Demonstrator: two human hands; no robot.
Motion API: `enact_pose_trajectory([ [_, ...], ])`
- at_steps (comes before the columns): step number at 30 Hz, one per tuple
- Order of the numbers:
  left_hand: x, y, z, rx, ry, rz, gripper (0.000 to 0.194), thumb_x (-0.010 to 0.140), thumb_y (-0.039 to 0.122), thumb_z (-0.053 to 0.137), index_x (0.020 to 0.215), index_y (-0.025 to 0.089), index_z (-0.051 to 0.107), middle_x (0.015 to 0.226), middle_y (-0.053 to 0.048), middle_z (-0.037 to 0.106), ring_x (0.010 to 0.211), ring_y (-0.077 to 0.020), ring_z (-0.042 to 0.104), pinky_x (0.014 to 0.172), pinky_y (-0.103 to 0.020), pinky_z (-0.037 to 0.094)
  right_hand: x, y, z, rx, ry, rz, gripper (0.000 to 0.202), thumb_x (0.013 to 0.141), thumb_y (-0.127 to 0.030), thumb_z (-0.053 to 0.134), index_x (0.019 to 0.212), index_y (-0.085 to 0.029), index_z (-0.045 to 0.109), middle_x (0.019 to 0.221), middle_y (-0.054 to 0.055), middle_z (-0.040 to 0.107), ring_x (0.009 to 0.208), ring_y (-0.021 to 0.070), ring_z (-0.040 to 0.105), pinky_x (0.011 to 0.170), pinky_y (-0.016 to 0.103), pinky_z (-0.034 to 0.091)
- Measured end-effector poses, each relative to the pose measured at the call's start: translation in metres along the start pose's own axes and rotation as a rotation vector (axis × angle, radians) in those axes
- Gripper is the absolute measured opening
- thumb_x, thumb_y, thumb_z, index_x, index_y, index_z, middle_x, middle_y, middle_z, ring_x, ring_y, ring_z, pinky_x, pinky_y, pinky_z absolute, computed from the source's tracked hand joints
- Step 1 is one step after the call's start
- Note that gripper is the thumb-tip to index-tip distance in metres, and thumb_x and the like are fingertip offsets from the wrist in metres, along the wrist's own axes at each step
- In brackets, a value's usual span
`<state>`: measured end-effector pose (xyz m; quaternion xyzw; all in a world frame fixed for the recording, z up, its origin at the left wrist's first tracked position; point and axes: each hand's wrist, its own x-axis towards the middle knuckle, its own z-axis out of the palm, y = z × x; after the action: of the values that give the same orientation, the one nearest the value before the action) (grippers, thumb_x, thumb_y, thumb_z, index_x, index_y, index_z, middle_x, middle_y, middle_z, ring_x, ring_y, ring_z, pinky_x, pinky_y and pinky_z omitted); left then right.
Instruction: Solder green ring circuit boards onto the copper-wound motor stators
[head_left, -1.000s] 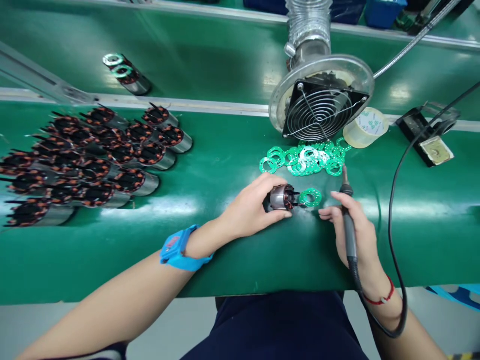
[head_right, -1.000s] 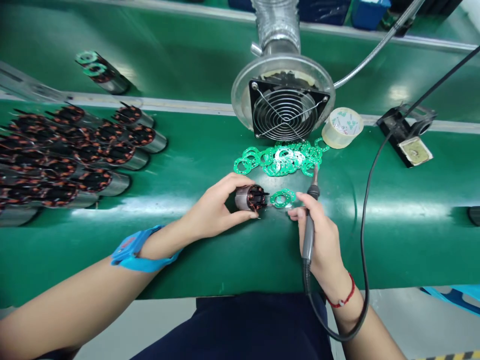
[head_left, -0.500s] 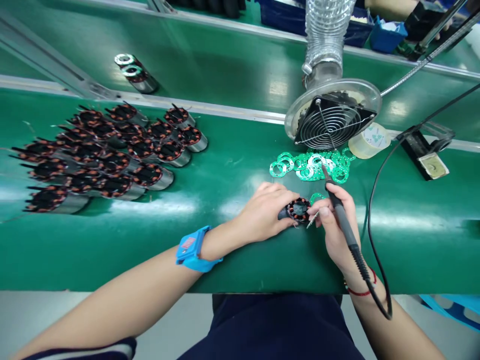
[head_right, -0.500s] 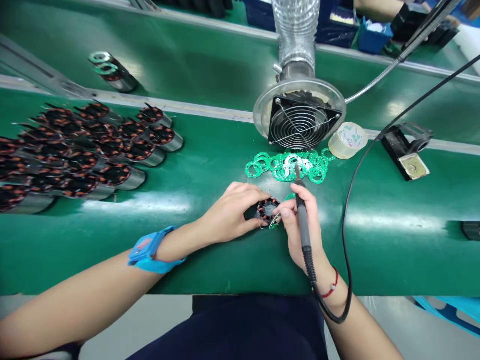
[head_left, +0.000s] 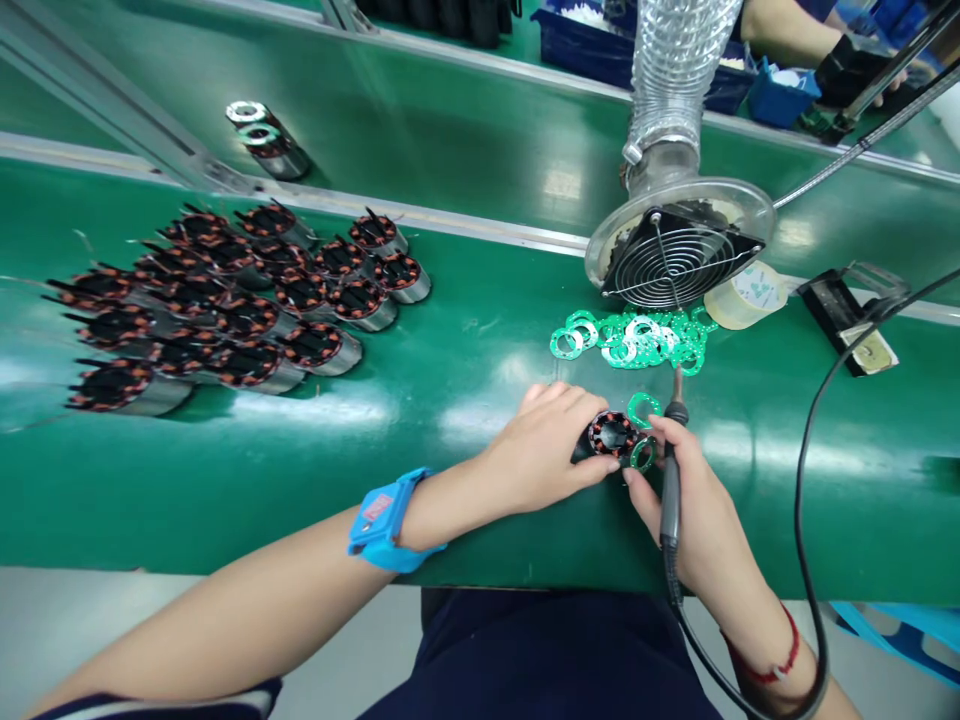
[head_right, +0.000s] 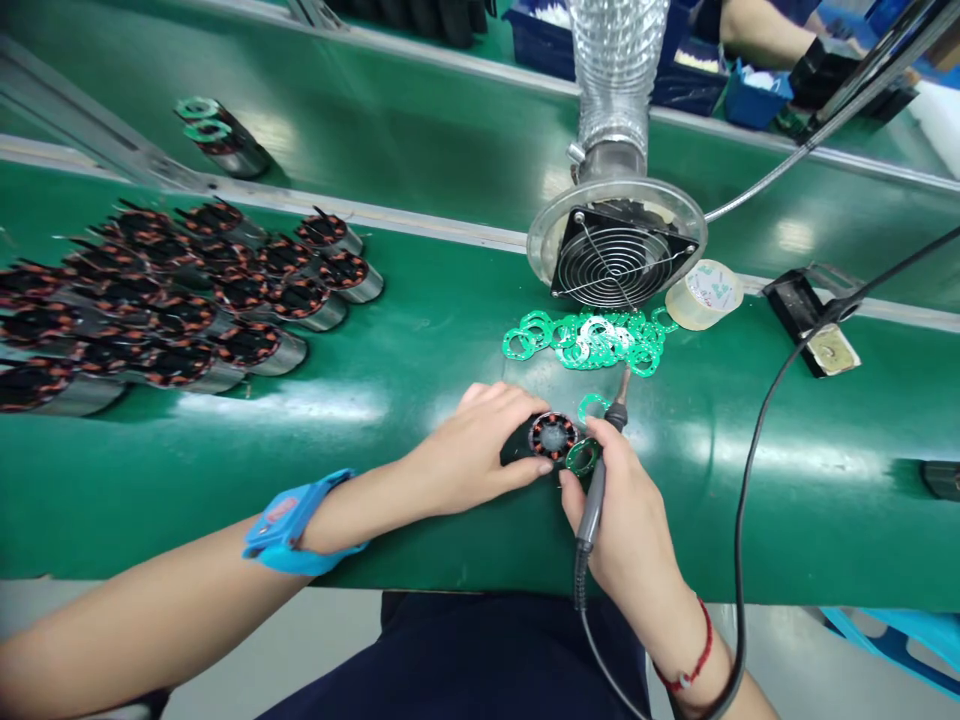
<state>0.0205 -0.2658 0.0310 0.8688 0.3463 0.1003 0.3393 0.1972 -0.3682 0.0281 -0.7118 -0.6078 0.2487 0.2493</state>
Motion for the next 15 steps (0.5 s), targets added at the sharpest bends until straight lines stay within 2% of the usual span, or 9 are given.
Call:
enact_pose_trajectory([
  [2, -0.002, 0.005, 0.002, 0.065, 0.002, -0.006, 0.034, 0.087, 0.037, 0.065, 0.111, 0.015, 0.057, 0.105, -0.008, 0.063, 0.098, -0.0275, 0.054, 0.088, -0.044, 0.039, -0.002, 0.002, -0.006, 0.019, -0.019, 0.030, 0.053, 0.090, -0.034, 0.059, 0.138, -0.026, 0.039, 0.123, 0.012, 0.066, 0.098, 0.0263, 0.071, 0.085, 0.047, 0.058],
  [5, -0.003, 0.005, 0.000, 0.115, -0.057, 0.009, 0.032, 0.086, 0.026, 0.062, 0.114, 0.014, 0.055, 0.107, -0.010, 0.061, 0.099, -0.0285, 0.053, 0.088, -0.045, 0.041, 0.000, 0.001, -0.013, -0.004, 0.002, 0.022, 0.052, 0.090, -0.035, 0.060, 0.137, -0.028, 0.039, 0.121, 0.011, 0.066, 0.091, 0.0237, 0.071, 0.080, 0.043, 0.059],
  [9, -0.003, -0.007, -0.008, -0.051, -0.146, 0.051, 0.031, 0.083, 0.016, 0.060, 0.113, 0.016, 0.054, 0.107, -0.008, 0.060, 0.100, -0.0252, 0.055, 0.089, -0.041, 0.045, 0.009, -0.008, -0.017, -0.117, 0.077, -0.108, 0.047, 0.090, -0.028, 0.059, 0.134, -0.025, 0.042, 0.117, 0.011, 0.065, 0.093, 0.0250, 0.069, 0.080, 0.042, 0.057],
  [12, -0.002, -0.017, -0.007, -0.155, -0.100, 0.085, 0.030, 0.081, 0.006, 0.052, 0.109, 0.017, 0.054, 0.107, -0.007, 0.060, 0.102, -0.0220, 0.057, 0.091, -0.038, 0.047, 0.019, -0.017, -0.015, -0.248, 0.120, -0.238, 0.044, 0.092, -0.021, 0.055, 0.134, -0.021, 0.044, 0.108, 0.012, 0.064, 0.089, 0.0255, 0.065, 0.074, 0.041, 0.056],
  [15, 0.003, -0.021, 0.001, -0.211, -0.004, 0.064, 0.036, 0.085, 0.008, 0.051, 0.120, 0.018, 0.050, 0.117, -0.009, 0.061, 0.105, -0.0222, 0.058, 0.094, -0.040, 0.049, 0.025, -0.023, -0.010, -0.394, 0.108, -0.351, 0.041, 0.094, -0.016, 0.050, 0.135, -0.018, 0.044, 0.099, 0.011, 0.063, 0.083, 0.0255, 0.059, 0.068, 0.039, 0.053],
])
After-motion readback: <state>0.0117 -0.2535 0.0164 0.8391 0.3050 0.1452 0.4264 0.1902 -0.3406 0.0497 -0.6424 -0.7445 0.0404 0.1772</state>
